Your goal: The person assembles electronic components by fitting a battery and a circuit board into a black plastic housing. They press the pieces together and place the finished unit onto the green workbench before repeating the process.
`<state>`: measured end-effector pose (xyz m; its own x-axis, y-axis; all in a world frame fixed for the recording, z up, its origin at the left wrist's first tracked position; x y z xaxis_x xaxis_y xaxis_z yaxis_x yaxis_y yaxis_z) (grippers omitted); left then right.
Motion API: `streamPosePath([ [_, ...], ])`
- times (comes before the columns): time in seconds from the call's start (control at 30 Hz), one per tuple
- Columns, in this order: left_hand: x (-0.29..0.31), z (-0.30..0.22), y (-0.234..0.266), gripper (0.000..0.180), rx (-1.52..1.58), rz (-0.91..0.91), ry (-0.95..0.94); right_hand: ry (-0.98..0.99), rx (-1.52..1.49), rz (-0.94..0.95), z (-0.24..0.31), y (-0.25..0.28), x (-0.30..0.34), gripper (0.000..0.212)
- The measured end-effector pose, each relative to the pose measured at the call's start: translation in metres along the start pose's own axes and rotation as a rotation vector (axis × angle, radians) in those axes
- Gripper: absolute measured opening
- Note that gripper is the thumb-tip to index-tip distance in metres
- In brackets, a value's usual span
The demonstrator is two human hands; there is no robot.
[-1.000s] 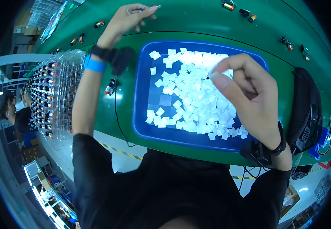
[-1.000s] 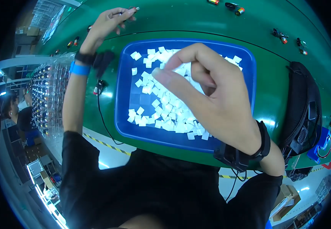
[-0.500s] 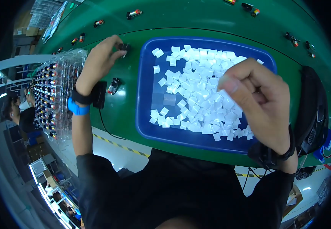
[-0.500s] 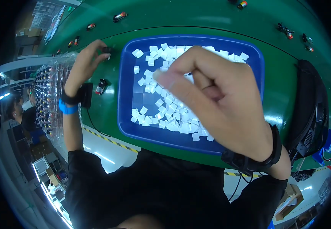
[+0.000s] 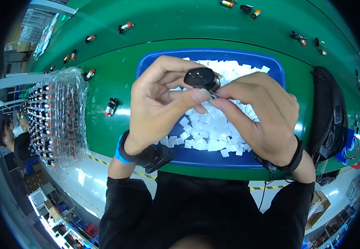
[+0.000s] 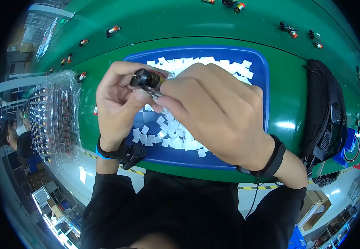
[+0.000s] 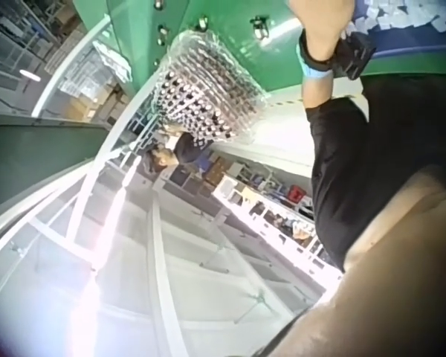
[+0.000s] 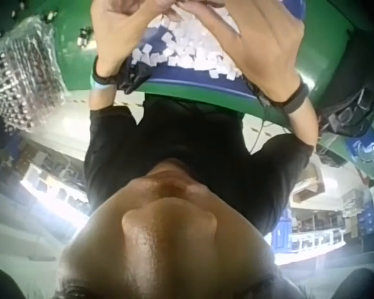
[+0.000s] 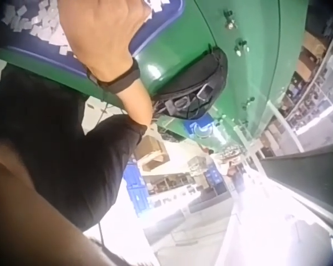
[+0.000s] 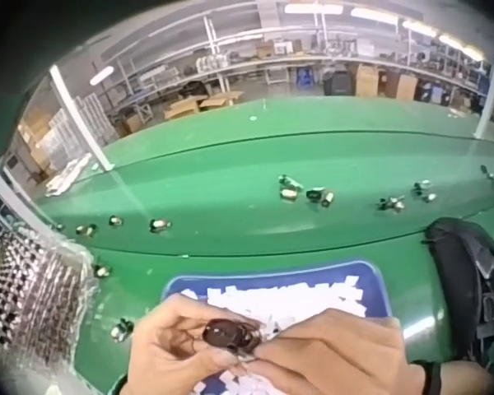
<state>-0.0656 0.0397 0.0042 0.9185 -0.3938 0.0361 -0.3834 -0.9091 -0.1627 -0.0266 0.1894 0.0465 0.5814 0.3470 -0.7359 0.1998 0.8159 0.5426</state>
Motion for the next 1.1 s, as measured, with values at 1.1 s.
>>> streamPosePath([
  [1.1,0.006,0.027,0.009,0.051,0.055,0.099,0.179,0.266,0.070,0.212,0.009,-0.008,-0.008,0.030],
])
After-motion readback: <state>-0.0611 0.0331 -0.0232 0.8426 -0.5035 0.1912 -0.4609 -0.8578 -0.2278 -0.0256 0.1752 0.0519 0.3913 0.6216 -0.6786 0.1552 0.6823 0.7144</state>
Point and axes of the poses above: each hand's wrist, its own x-axis away from the middle knuckle, its own y-axis out of the back of the hand, z = x × y, the point moved 8 cm from there along -x, towards the middle knuckle, and after that the axes turned 10 degrees about y, right-handed, at the moved point
